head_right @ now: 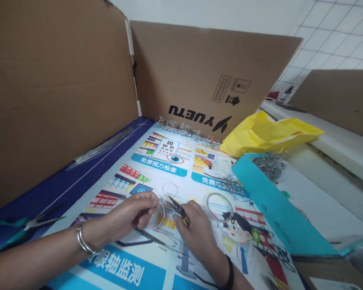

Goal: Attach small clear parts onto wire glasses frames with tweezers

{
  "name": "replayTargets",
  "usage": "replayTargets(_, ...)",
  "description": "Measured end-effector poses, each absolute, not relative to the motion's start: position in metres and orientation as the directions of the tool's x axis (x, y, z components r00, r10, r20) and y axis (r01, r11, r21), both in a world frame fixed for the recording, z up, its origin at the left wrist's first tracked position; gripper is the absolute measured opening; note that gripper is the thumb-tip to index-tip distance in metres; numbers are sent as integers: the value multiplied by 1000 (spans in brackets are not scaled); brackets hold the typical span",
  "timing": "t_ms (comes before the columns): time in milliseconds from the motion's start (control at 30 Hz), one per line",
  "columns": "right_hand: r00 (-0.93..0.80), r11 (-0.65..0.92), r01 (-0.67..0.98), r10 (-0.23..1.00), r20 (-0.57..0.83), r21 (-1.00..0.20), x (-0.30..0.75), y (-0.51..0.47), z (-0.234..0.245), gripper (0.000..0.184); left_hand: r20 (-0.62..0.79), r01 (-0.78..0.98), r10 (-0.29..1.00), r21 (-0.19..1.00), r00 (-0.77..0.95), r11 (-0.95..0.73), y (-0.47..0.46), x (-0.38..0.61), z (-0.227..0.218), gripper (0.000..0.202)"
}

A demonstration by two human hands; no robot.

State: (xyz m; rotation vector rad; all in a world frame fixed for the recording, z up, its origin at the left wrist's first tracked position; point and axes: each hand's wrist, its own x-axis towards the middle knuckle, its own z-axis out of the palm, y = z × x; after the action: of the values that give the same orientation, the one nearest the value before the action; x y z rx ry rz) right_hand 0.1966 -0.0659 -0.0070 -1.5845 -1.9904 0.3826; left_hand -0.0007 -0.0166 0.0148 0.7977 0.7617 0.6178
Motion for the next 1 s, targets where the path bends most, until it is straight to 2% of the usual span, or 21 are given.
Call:
replayTargets(233, -151, 185, 842, 983, 108, -506, 195, -66, -4, 25, -352, -190, 729, 816, 587, 547, -16, -2, 12, 19)
replayTargets(433, -134, 155, 856, 988, 79, -493, 196, -66, -2, 22, -357, -251, 763, 797, 539, 550, -16, 0, 8, 16)
replayTargets(733, -125, 131, 869, 991, 44, -477, 195, -66, 1, 23, -305, -255, 824, 849, 478, 463, -19, 0, 8, 16)
replayTargets(867, -144, 139, 853, 989, 29, -504, 194, -65, 2, 23, -349, -298, 801, 796, 487, 527, -23, 3, 11, 18)
replayTargets(1000, -166, 141, 862, 986, -9, -487, 196, -63, 6, 23, -438, -390, 756, 666, 486, 636, -32, 8, 15, 19)
